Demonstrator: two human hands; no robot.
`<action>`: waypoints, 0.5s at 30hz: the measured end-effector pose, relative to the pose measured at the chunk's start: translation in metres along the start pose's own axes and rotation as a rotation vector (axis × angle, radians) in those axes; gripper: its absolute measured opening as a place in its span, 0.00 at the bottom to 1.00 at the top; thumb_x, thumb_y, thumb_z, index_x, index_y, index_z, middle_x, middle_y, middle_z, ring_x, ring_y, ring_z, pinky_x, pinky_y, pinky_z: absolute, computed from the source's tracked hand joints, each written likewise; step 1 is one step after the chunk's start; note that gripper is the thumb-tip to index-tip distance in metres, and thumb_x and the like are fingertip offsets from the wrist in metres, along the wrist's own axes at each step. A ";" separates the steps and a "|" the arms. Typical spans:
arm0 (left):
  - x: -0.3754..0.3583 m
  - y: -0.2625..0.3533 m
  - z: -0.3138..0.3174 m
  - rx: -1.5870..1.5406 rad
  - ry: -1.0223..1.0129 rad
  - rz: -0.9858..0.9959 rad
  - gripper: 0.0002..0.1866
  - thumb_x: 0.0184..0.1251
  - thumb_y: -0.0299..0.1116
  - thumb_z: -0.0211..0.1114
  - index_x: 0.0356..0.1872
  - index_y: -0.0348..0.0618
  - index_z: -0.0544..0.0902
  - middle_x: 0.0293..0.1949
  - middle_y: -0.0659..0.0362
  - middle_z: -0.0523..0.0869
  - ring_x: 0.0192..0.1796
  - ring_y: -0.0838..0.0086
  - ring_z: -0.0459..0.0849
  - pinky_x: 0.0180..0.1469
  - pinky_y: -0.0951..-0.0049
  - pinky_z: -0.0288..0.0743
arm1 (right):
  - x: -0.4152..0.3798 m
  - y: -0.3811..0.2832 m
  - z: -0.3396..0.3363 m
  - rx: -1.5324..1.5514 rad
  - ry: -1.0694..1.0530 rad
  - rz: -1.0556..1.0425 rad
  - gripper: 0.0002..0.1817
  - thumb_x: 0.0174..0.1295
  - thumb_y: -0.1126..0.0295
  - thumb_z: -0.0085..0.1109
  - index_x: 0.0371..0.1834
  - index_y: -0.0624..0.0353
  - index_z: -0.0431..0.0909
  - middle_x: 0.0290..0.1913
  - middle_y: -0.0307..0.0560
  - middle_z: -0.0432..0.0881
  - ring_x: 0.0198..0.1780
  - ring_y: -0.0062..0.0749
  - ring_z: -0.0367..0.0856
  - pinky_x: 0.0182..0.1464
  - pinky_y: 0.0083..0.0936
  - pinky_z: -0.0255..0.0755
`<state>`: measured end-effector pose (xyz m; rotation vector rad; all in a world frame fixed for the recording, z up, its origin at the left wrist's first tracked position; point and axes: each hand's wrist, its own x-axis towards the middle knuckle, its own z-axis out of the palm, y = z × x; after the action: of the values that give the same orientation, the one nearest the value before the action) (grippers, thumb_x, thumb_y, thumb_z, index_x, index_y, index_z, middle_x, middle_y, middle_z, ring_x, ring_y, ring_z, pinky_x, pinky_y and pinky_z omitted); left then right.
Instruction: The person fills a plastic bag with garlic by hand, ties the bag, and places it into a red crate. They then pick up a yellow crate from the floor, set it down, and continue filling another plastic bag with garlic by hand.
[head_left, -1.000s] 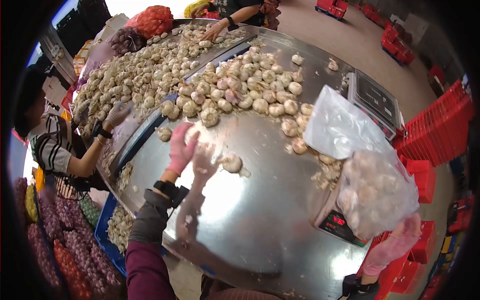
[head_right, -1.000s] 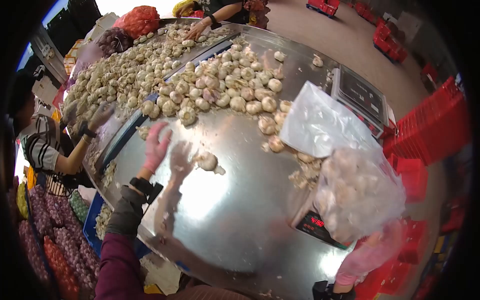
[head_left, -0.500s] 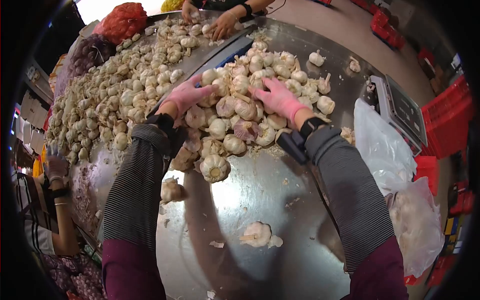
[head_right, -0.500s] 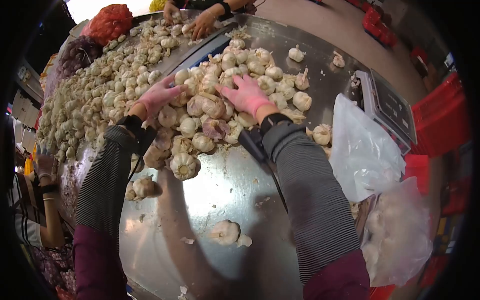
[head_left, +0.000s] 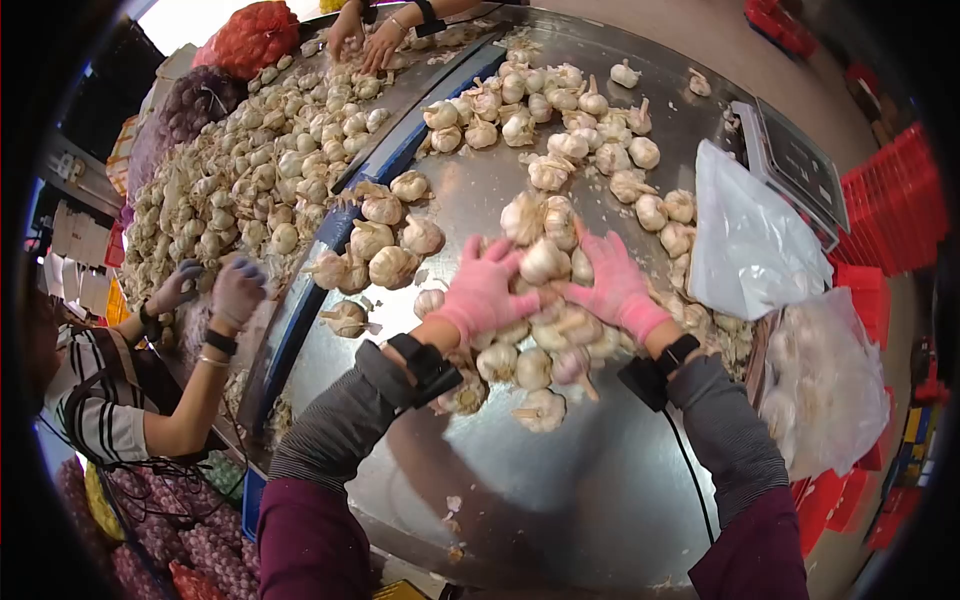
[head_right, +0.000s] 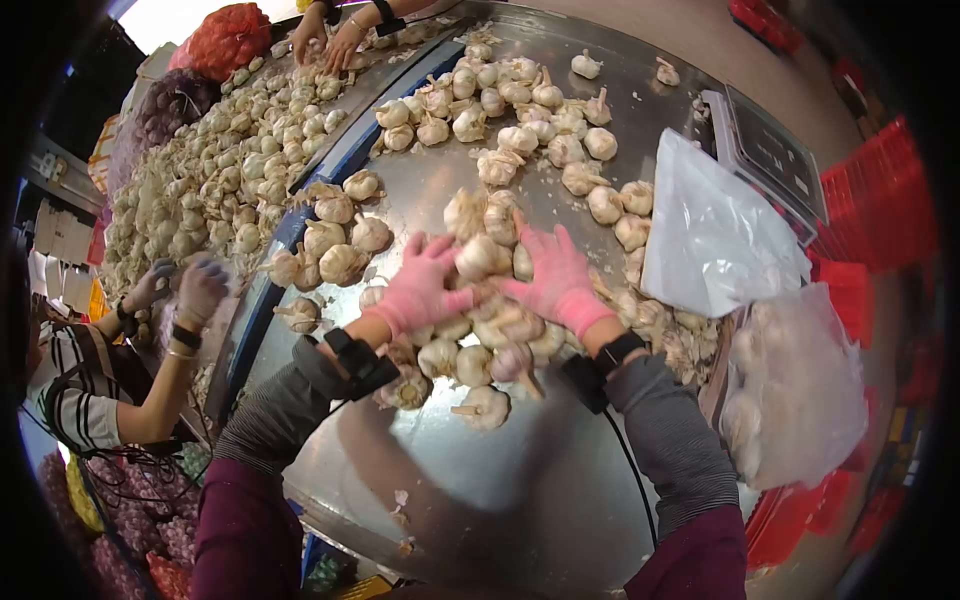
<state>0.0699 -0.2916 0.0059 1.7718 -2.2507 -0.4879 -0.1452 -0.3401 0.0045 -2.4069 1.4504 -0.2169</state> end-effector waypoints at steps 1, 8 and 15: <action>-0.014 0.015 -0.009 -0.063 -0.046 0.037 0.37 0.53 0.64 0.59 0.60 0.51 0.74 0.61 0.49 0.72 0.62 0.44 0.67 0.69 0.53 0.55 | -0.023 -0.002 -0.003 0.003 0.011 0.008 0.48 0.52 0.40 0.60 0.74 0.46 0.52 0.66 0.56 0.65 0.68 0.57 0.57 0.67 0.43 0.57; 0.012 -0.094 -0.069 0.294 0.281 -0.543 0.33 0.54 0.56 0.62 0.59 0.52 0.73 0.62 0.51 0.69 0.63 0.51 0.67 0.63 0.56 0.64 | -0.220 -0.011 -0.023 0.197 0.380 0.089 0.32 0.50 0.62 0.67 0.59 0.60 0.71 0.52 0.52 0.73 0.55 0.50 0.70 0.60 0.40 0.63; 0.009 -0.044 -0.015 0.146 -0.129 -0.369 0.40 0.50 0.57 0.63 0.65 0.53 0.69 0.69 0.47 0.63 0.62 0.50 0.71 0.65 0.63 0.65 | -0.321 -0.051 0.006 0.243 0.344 0.242 0.26 0.49 0.64 0.67 0.53 0.59 0.74 0.53 0.50 0.72 0.54 0.49 0.71 0.58 0.40 0.65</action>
<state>0.1124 -0.3113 0.0020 2.3098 -2.0881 -0.5293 -0.2527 -0.0339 0.0276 -2.0486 1.7301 -0.7313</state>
